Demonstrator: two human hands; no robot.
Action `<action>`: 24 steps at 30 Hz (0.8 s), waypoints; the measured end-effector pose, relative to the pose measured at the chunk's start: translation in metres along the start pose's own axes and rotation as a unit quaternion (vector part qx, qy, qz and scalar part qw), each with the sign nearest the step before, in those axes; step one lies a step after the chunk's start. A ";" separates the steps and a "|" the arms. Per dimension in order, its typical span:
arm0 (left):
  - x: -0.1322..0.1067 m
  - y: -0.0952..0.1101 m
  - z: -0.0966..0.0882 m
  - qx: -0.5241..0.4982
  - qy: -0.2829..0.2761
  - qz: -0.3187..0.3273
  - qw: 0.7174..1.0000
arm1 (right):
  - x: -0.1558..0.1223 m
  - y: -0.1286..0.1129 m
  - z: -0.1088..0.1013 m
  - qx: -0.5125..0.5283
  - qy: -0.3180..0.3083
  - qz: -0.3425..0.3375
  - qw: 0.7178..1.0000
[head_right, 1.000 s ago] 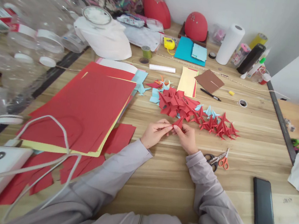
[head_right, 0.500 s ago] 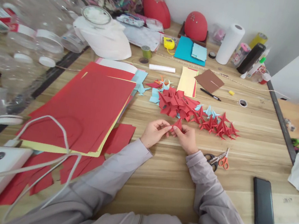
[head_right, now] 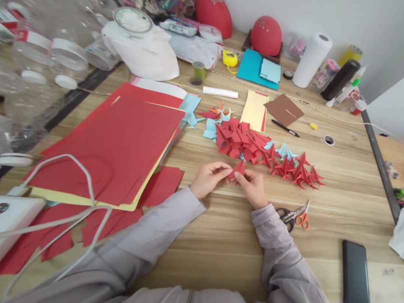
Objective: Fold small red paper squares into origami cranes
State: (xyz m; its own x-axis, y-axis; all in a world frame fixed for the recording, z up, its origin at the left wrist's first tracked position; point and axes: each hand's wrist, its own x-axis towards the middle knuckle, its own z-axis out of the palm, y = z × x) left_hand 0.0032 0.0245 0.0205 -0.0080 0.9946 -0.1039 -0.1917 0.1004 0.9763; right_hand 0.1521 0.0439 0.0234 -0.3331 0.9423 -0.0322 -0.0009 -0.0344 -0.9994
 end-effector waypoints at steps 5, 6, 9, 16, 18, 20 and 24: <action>-0.001 0.002 0.001 -0.005 -0.005 -0.004 1.000 | 0.000 0.001 -0.001 -0.012 -0.004 -0.002 1.000; -0.001 0.002 0.002 -0.007 -0.004 -0.002 1.000 | 0.000 0.002 -0.001 -0.014 -0.009 -0.004 1.000; -0.001 0.003 0.002 -0.007 -0.014 -0.002 1.000 | 0.000 0.002 -0.001 -0.014 -0.023 -0.006 1.000; -0.001 0.005 0.000 -0.017 -0.039 -0.008 0.999 | 0.000 0.001 -0.002 0.019 -0.032 0.008 0.999; -0.001 0.004 0.000 -0.018 -0.036 -0.010 0.999 | -0.001 0.001 -0.003 0.025 -0.036 0.007 0.999; 0.000 0.002 -0.001 -0.018 -0.033 -0.013 0.999 | 0.000 0.002 -0.002 0.026 -0.030 0.002 0.999; 0.000 -0.001 -0.001 -0.023 -0.032 -0.016 0.999 | 0.000 0.005 -0.002 0.000 -0.022 -0.008 1.000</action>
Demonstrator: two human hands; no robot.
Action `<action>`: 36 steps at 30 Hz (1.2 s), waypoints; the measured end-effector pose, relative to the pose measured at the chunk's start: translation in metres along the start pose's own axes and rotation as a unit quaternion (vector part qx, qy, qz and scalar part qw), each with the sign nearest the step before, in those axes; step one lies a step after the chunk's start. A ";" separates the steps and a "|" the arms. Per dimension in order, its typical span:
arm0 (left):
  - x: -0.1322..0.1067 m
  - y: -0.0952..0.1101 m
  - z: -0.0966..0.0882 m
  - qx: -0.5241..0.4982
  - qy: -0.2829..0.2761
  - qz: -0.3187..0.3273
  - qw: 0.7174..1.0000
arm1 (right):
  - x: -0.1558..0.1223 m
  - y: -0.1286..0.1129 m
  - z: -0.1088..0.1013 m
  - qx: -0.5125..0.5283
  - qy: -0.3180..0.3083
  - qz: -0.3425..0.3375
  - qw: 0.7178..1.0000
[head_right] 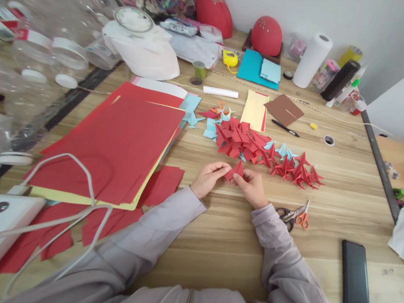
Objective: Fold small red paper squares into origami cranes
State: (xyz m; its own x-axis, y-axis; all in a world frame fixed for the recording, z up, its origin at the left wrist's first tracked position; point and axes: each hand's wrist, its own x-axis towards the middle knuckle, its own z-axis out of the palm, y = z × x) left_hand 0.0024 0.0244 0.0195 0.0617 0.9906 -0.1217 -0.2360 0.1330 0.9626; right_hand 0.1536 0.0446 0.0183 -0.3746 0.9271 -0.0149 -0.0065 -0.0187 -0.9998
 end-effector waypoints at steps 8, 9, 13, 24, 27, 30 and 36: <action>0.000 -0.002 0.000 0.026 -0.014 0.007 1.000 | -0.001 0.001 -0.002 -0.054 -0.019 -0.016 0.998; 0.000 -0.002 0.000 0.026 -0.018 0.003 1.000 | -0.001 0.000 -0.002 -0.055 -0.020 -0.011 0.998; 0.000 -0.002 -0.001 0.018 -0.015 -0.003 1.000 | -0.001 -0.002 -0.002 -0.016 -0.005 0.017 1.000; 0.000 -0.003 0.001 -0.017 0.021 0.019 0.999 | 0.001 0.000 -0.001 0.044 0.041 0.025 0.998; 0.000 -0.003 0.001 -0.015 0.016 0.030 0.999 | 0.001 0.000 -0.001 0.049 0.043 0.019 0.998; 0.000 -0.004 0.000 -0.004 0.011 0.034 0.999 | 0.001 -0.001 0.001 0.042 0.052 0.020 0.998; 0.001 -0.003 -0.002 -0.017 0.010 0.026 0.999 | 0.001 -0.003 0.002 0.041 0.064 0.012 0.997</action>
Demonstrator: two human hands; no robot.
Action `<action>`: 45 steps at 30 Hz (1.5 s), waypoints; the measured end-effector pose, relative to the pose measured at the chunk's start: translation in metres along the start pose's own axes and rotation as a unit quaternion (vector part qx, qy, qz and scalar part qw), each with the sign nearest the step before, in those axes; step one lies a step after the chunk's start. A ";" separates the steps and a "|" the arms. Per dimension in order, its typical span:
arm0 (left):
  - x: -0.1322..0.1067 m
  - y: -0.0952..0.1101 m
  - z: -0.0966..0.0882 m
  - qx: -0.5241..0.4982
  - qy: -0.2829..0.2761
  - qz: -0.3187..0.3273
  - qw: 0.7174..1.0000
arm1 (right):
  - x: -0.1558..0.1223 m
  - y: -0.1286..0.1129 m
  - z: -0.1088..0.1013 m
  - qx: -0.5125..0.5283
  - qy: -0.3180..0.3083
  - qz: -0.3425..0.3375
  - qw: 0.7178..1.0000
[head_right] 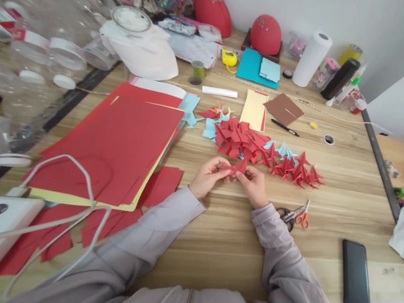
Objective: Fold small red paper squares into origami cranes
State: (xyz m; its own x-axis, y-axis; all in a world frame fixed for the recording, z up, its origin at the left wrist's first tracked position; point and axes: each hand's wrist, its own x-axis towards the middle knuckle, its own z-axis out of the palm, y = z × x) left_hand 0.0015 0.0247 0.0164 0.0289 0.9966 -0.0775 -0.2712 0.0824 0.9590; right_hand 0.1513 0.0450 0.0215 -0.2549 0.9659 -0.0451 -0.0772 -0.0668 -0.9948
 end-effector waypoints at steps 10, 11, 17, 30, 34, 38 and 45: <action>-0.001 0.005 0.001 -0.004 -0.005 -0.018 1.000 | 0.000 0.002 -0.003 0.010 -0.010 -0.011 1.000; -0.001 0.005 0.001 -0.006 -0.003 -0.021 1.000 | 0.000 0.002 -0.003 0.008 -0.013 -0.010 1.000; -0.001 0.008 0.001 -0.014 0.009 -0.027 0.999 | -0.001 0.001 -0.004 0.011 -0.018 -0.010 1.000; -0.001 0.005 0.000 -0.046 0.019 -0.025 0.998 | 0.001 -0.001 0.000 0.013 -0.004 0.012 1.000; -0.001 0.007 0.001 -0.040 0.014 -0.029 0.999 | 0.001 0.001 -0.001 0.005 0.005 0.013 1.000; -0.002 0.005 0.004 -0.006 0.016 -0.032 0.999 | 0.001 0.002 -0.001 -0.007 0.003 0.003 1.000; -0.001 0.000 0.005 -0.004 0.043 -0.018 0.999 | 0.000 0.002 0.000 -0.007 -0.001 0.004 1.000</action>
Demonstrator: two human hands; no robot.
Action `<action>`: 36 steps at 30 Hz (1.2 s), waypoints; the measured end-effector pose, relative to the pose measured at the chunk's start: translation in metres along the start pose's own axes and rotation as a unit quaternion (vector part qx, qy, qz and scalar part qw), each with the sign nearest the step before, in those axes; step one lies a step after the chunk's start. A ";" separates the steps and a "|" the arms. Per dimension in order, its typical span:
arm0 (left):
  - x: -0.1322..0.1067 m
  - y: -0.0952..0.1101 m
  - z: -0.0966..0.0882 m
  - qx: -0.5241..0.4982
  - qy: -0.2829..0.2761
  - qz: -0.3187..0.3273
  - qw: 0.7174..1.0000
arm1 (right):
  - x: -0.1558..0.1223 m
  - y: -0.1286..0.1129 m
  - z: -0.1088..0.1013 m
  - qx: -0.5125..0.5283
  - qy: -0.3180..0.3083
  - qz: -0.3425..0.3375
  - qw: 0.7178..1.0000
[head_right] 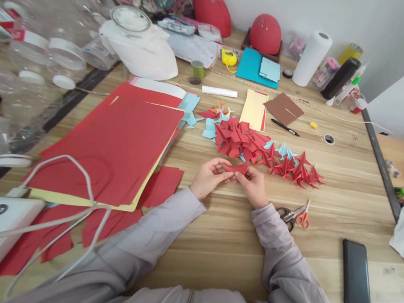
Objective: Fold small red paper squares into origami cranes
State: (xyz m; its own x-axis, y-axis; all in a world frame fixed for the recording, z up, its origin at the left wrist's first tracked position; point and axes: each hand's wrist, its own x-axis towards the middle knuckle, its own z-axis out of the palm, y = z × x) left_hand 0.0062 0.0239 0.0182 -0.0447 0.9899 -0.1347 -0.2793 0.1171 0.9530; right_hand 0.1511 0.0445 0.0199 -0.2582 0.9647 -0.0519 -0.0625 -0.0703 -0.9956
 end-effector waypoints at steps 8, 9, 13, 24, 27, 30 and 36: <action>-0.001 0.001 -0.002 0.012 0.004 -0.007 1.000 | 0.001 -0.001 0.002 -0.028 -0.016 -0.002 0.999; -0.001 0.002 -0.002 0.011 0.002 -0.008 1.000 | 0.001 -0.001 0.001 -0.026 -0.021 -0.003 0.999; -0.002 0.006 -0.002 -0.010 -0.001 -0.009 1.000 | 0.001 0.001 0.000 -0.015 -0.015 0.002 1.000; -0.001 0.006 -0.004 -0.043 -0.005 0.000 0.999 | 0.002 0.001 -0.001 0.032 -0.002 0.003 0.999; -0.002 0.006 -0.002 -0.020 -0.011 0.008 1.000 | 0.002 0.001 -0.001 0.023 -0.003 0.003 1.000; -0.002 0.006 -0.001 0.000 -0.002 0.014 1.000 | 0.002 0.000 -0.001 0.006 -0.005 0.006 1.000; -0.001 0.006 -0.002 0.016 0.008 0.015 1.000 | 0.003 0.001 -0.001 -0.014 -0.011 0.001 1.000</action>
State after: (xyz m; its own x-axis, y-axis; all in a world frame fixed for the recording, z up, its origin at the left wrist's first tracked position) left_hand 0.0024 0.0235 0.0232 -0.0683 0.9915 -0.1111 -0.2472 0.0910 0.9647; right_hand 0.1509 0.0476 0.0185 -0.2791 0.9589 -0.0518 -0.0343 -0.0638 -0.9974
